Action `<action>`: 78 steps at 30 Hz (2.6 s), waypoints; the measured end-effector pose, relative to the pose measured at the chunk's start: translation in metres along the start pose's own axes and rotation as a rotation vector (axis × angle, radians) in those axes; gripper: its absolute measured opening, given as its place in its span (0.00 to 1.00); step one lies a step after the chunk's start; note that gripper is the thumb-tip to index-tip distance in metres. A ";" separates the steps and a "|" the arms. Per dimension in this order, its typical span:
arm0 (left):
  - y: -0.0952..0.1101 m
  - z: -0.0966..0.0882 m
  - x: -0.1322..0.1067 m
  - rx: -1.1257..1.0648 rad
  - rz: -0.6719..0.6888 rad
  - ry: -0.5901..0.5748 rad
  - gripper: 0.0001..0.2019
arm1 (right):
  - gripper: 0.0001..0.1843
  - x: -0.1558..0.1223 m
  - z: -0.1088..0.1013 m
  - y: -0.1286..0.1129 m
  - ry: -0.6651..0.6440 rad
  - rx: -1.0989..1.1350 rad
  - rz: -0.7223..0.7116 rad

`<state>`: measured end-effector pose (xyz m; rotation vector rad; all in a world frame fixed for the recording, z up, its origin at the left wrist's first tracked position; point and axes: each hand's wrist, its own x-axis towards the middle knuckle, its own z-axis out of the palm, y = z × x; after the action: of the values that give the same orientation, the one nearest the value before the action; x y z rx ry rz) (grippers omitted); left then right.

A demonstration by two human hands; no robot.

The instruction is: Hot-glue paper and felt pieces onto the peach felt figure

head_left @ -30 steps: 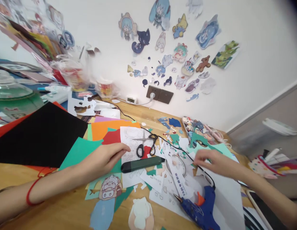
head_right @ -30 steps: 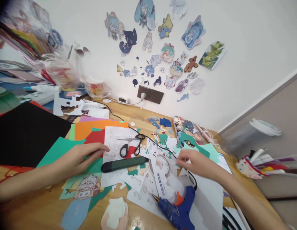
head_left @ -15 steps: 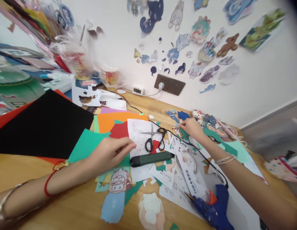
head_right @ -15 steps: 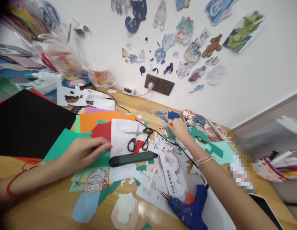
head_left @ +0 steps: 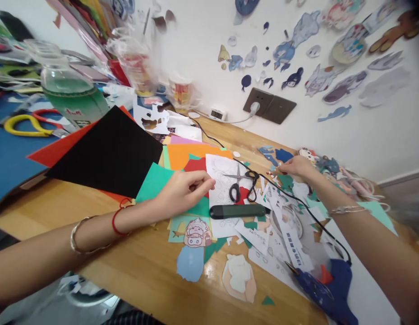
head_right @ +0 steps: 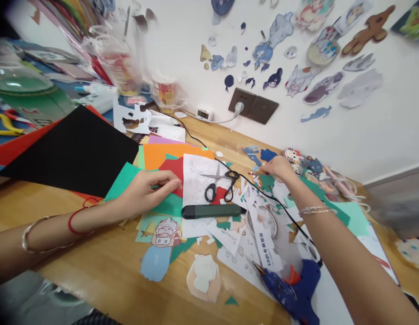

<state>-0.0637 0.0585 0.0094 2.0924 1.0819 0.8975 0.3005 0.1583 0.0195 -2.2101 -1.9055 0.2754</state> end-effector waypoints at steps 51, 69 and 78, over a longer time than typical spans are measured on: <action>0.035 0.044 -0.093 0.053 0.898 -0.460 0.14 | 0.12 -0.319 0.066 -0.107 0.128 1.105 0.562; 0.028 0.052 -0.098 0.216 0.925 -0.349 0.14 | 0.12 -0.328 0.092 -0.125 0.219 0.913 0.521; 0.032 0.051 -0.096 0.149 0.918 -0.253 0.14 | 0.12 -0.331 0.089 -0.115 0.264 0.956 0.496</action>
<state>-0.0512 -0.0490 -0.0236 2.7682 0.0007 0.9079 0.1178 -0.1492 -0.0328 -1.8317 -0.7714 0.7382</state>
